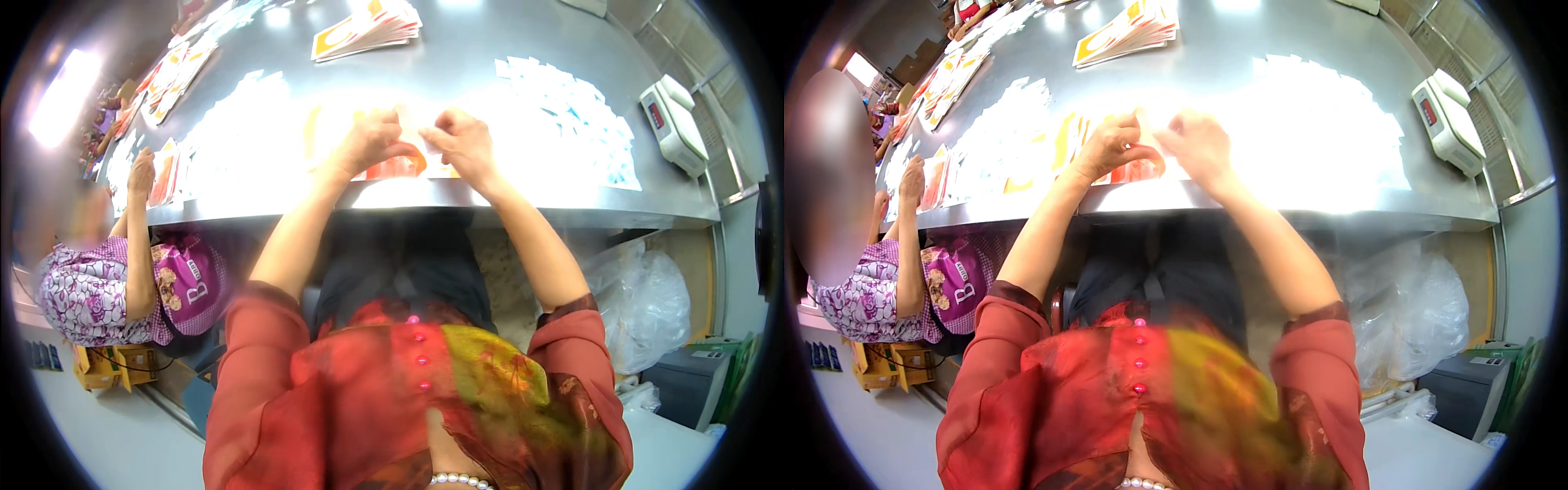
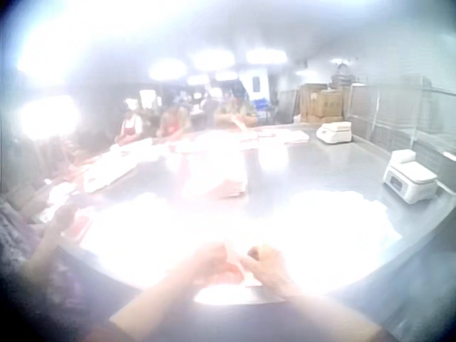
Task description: The person inserts small blue pads into orange and white paper wrappers at a metal table. They repeatedly pick a wrapper, place a pad inside, fold the wrapper, and stack the finished units. Other workers perform the same task nearby.
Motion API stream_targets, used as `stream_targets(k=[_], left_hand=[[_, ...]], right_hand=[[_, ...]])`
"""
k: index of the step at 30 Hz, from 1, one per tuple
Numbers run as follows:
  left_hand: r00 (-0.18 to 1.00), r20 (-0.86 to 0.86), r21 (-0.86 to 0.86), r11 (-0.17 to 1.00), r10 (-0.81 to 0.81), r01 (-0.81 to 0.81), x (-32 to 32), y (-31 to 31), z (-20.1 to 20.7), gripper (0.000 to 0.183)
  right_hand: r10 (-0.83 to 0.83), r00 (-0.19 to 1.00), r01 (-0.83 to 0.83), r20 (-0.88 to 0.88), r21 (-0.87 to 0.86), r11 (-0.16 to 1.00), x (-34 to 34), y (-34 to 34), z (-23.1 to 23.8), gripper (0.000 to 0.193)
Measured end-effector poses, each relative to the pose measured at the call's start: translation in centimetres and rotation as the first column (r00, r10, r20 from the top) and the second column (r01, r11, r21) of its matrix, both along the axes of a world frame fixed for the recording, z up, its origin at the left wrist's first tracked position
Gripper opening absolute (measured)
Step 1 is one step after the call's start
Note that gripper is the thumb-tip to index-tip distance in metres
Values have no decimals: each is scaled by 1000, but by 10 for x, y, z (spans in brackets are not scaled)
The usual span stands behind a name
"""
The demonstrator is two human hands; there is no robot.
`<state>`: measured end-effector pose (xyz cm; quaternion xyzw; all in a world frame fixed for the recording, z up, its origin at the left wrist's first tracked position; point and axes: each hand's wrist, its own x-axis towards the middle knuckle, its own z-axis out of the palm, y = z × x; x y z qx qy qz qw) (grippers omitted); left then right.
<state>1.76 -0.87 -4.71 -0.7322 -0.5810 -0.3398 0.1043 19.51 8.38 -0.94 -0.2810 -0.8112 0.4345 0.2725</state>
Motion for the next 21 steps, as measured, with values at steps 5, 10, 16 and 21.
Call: stream_targets(k=[5, 10, 16, 21], left_hand=[[994, 90, -4, 998, -55, 55, -3, -4, -2, 34], [990, 131, -78, 995, -59, 70, -5, -5, 0, 34], [992, 123, -77, 997, 16, -6, -7, -9, 0, 35], [989, 135, -116, 992, 56, -40, -8, -8, -2, 29]], right_hand=[[-124, 933, -39, 339, 435, 900, -29, -9, -8, 27], [149, 933, -218, 327, 183, 959, -27, 8, -4, 31], [-52, 977, -9, 208, 279, 960, -12, 19, 9, 37], [203, 921, -192, 333, -69, 979, -40, 22, -6, 32]])
